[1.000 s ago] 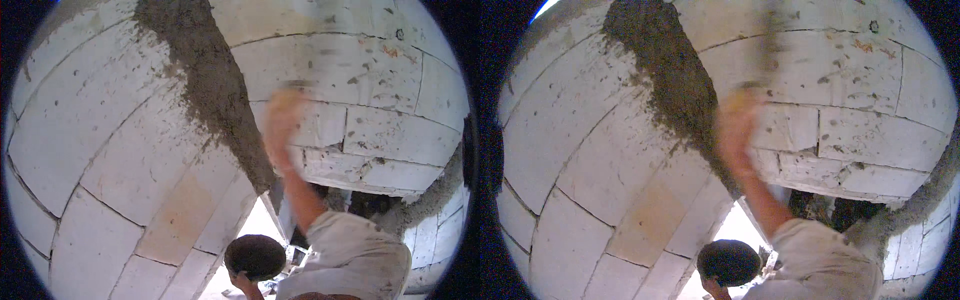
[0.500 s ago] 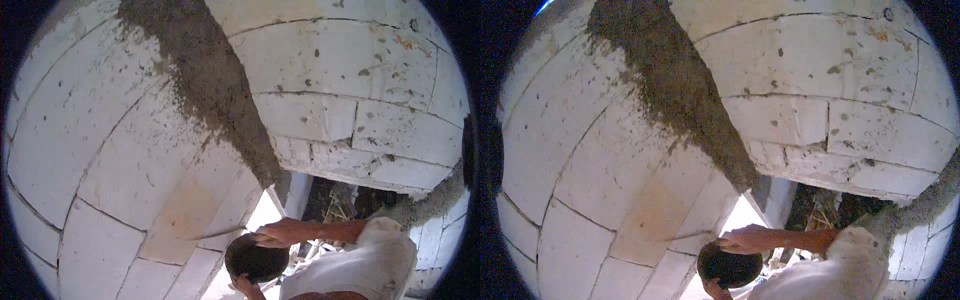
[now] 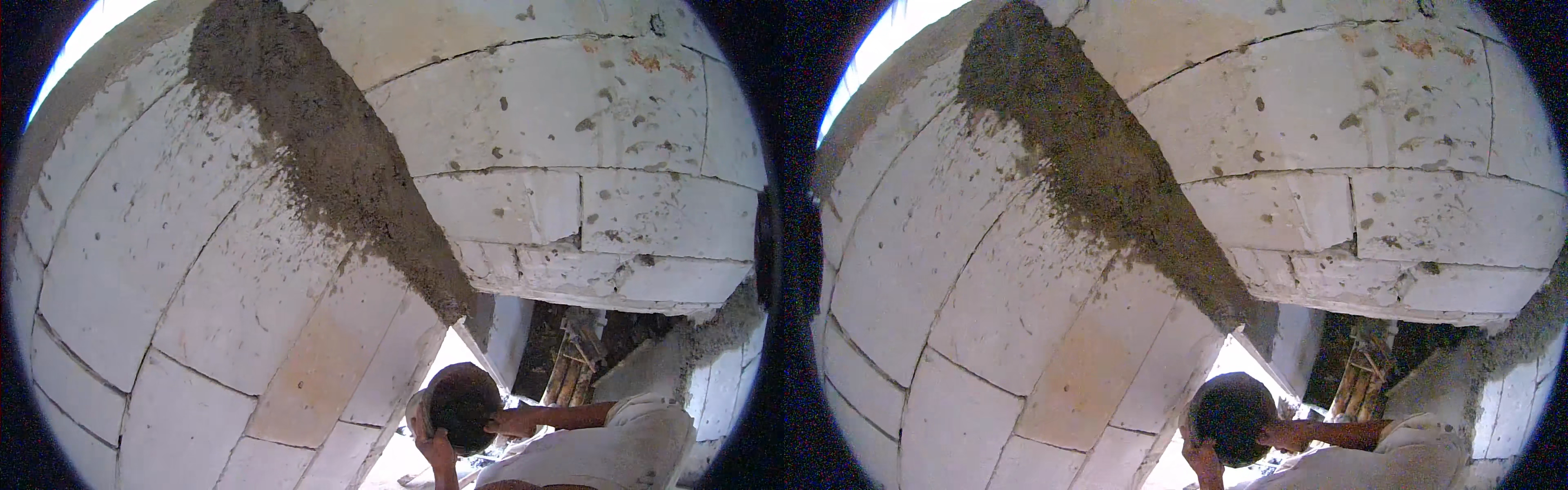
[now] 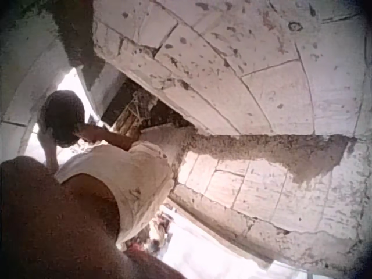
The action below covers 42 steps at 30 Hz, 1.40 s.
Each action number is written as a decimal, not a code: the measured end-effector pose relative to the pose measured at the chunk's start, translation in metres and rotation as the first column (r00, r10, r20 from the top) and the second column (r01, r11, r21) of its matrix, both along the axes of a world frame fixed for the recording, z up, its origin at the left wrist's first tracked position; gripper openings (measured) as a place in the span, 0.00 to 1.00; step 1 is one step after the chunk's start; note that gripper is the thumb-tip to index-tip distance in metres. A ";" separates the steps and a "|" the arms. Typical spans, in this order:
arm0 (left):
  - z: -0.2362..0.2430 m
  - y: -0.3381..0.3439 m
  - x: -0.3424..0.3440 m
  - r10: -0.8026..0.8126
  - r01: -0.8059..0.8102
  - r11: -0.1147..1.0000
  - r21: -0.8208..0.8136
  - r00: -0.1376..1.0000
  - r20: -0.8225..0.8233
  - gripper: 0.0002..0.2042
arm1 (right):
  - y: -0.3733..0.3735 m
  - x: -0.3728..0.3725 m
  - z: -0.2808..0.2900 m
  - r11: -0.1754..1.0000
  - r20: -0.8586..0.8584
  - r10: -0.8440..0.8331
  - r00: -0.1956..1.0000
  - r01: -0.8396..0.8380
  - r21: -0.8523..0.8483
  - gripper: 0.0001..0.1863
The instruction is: The person applies mortar to the horizontal and vertical joints of a concrete block wall using a trowel, scooping mortar from a handheld bucket and spreading it along the seams.
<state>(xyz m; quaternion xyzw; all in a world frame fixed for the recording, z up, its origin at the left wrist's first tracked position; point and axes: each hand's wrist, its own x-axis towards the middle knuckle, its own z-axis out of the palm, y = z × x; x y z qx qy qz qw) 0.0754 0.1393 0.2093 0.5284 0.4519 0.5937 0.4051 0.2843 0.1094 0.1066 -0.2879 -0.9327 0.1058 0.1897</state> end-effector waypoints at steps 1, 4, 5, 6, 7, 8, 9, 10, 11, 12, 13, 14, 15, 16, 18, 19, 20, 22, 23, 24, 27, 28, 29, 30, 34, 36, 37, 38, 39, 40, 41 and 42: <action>-0.001 -0.001 0.002 -0.003 0.003 1.000 0.002 1.000 0.004 0.28 | 0.005 0.002 -0.017 0.972 0.042 0.125 0.991 -0.114 -0.204 0.23; -0.008 0.005 -0.002 -0.031 0.042 0.994 -0.104 0.994 0.104 0.27 | 0.016 -0.016 -0.097 0.156 -0.371 -0.122 0.921 -0.351 -0.923 0.22; -0.011 0.006 -0.007 -0.057 0.070 0.993 -0.093 0.989 0.135 0.27 | 0.017 -0.021 -0.050 -0.136 -0.329 -0.239 0.914 -0.367 -0.920 0.24; -0.012 0.005 -0.010 -0.087 0.102 0.991 -0.082 0.982 0.167 0.29 | 0.017 -0.024 0.005 -0.377 -0.228 -0.348 0.909 -0.358 -0.854 0.26; -0.004 0.003 -0.008 -0.099 0.114 0.990 -0.081 0.981 0.169 0.29 | 0.014 -0.017 0.009 -0.354 -0.265 -0.381 0.886 -0.404 -0.843 0.27; 0.010 0.001 -0.005 -0.031 0.079 0.984 -0.162 0.960 0.280 0.30 | 0.010 -0.011 0.023 -0.356 -0.262 -0.382 0.886 -0.403 -0.843 0.27; 0.022 0.002 -0.002 0.046 0.054 0.968 -0.246 0.923 0.381 0.31 | 0.004 -0.003 0.040 -0.357 -0.230 -0.481 0.846 -0.429 -0.830 0.29; 0.034 0.003 0.001 -0.025 0.105 0.985 -0.137 0.871 0.491 0.30 | -0.002 0.005 0.052 -0.359 -0.189 -0.569 0.800 -0.449 -0.818 0.30; 0.037 0.003 -0.003 0.014 0.078 0.981 -0.178 0.886 0.464 0.29 | -0.001 0.010 0.053 -0.312 -0.248 -0.542 0.803 -0.467 -0.828 0.33; 0.036 0.003 -0.005 0.051 0.051 0.974 -0.220 0.899 0.435 0.29 | -0.004 0.015 0.043 -0.320 -0.240 -0.539 0.807 -0.460 -0.828 0.33; 0.036 0.004 -0.005 0.047 0.055 0.974 -0.219 0.899 0.436 0.29 | -0.006 0.019 0.029 -0.161 -0.326 -0.548 0.770 -0.480 -0.863 0.32; 0.033 0.006 -0.006 0.091 0.030 0.968 -0.249 0.883 0.460 0.29 | -0.006 0.018 0.055 -0.003 -0.409 -0.536 0.739 -0.486 -0.874 0.30; 0.030 0.009 -0.007 0.134 0.006 0.960 -0.279 0.866 0.482 0.29 | -0.004 0.024 0.084 -0.340 -0.182 -0.654 0.734 -0.501 -0.796 0.28; 0.029 0.009 -0.007 0.132 0.011 0.959 -0.282 0.865 0.485 0.29 | -0.001 0.019 0.091 -0.341 -0.177 -0.658 0.732 -0.499 -0.797 0.28; 0.028 0.011 -0.007 0.123 0.052 0.954 -0.296 0.832 0.542 0.30 | -0.002 0.017 0.098 -0.184 -0.153 -0.637 0.755 -0.342 -0.921 0.27; 0.017 0.017 -0.013 0.113 0.052 0.958 -0.281 0.834 0.540 0.30 | -0.002 0.011 0.092 -0.217 -0.152 -0.688 0.709 -0.401 -0.890 0.28; -0.004 0.021 -0.022 0.140 0.037 0.960 -0.276 0.793 0.593 0.32 | -0.006 0.015 0.108 -0.301 -0.193 -0.718 0.669 -0.548 -0.781 0.29; -0.010 0.024 -0.018 0.158 0.035 0.962 -0.272 0.740 0.653 0.33 | -0.018 0.019 0.144 -0.215 -0.396 -0.767 0.504 -0.784 -0.583 0.29; -0.001 0.022 -0.013 0.136 0.060 0.965 -0.257 0.723 0.677 0.34 | -0.018 0.022 0.153 -0.209 -0.400 -0.768 0.500 -0.786 -0.582 0.29; 0.003 0.021 -0.007 0.112 0.087 0.967 -0.242 0.705 0.700 0.36 | -0.015 0.027 0.163 -0.132 -0.470 -0.791 0.391 -0.860 -0.494 0.28; -0.015 0.021 -0.018 0.133 0.076 0.953 -0.292 0.764 0.632 0.35 | 0.006 0.048 0.223 0.101 -0.515 -0.836 0.187 -0.871 -0.480 0.28; -0.022 0.019 -0.024 0.159 0.049 0.943 -0.329 0.803 0.574 0.34 | 0.008 0.056 0.260 0.324 -0.622 -0.775 0.114 -0.774 -0.544 0.29; -0.034 0.017 -0.029 0.151 0.061 0.941 -0.332 0.802 0.577 0.34 | 0.004 0.068 0.302 0.546 -0.727 -0.684 0.057 -0.620 -0.563 0.30; -0.050 0.012 -0.043 0.146 -0.037 0.968 -0.249 0.889 0.434 0.33 | 0.013 0.072 0.333 0.795 -0.831 -0.550 0.079 -0.255 -0.550 0.30; 0.018 -0.009 -0.023 0.248 -0.046 0.930 -0.363 0.808 0.534 0.30 | 0.049 0.101 0.432 0.619 -0.999 -0.025 -0.038 0.784 -0.045 0.18; 0.002 -0.007 -0.030 0.267 -0.024 0.926 -0.377 0.748 0.607 0.30 | 0.048 0.108 0.480 0.509 -0.973 0.177 -0.148 0.860 -0.039 0.20; 0.004 -0.012 -0.031 0.229 -0.034 0.943 -0.331 0.786 0.574 0.29 | 0.057 0.117 0.491 0.502 -0.973 0.182 -0.140 0.865 -0.031 0.20; 0.018 -0.021 -0.028 0.205 -0.052 0.957 -0.287 0.819 0.537 0.29 | 0.072 0.125 0.496 0.347 -0.960 0.276 -0.057 0.937 0.044 0.24; 0.035 -0.024 -0.023 0.386 -0.155 0.862 -0.482 0.818 0.426 0.29 | 0.087 0.130 0.497 0.176 -0.933 0.357 0.041 0.978 0.110 0.27; 0.032 -0.026 -0.027 0.403 -0.171 0.858 -0.484 0.809 0.428 0.29 | 0.110 0.121 0.496 0.174 -0.935 0.355 0.013 0.982 0.080 0.23; 0.021 -0.027 -0.031 0.368 -0.165 0.895 -0.415 0.799 0.475 0.29 | 0.140 0.102 0.493 0.171 -0.937 0.349 -0.016 0.984 0.047 0.19; 0.007 -0.026 -0.026 0.289 -0.112 0.931 -0.346 0.807 0.515 0.29 | 0.172 0.093 0.489 0.477 -0.903 0.371 -0.216 0.879 -0.014 0.10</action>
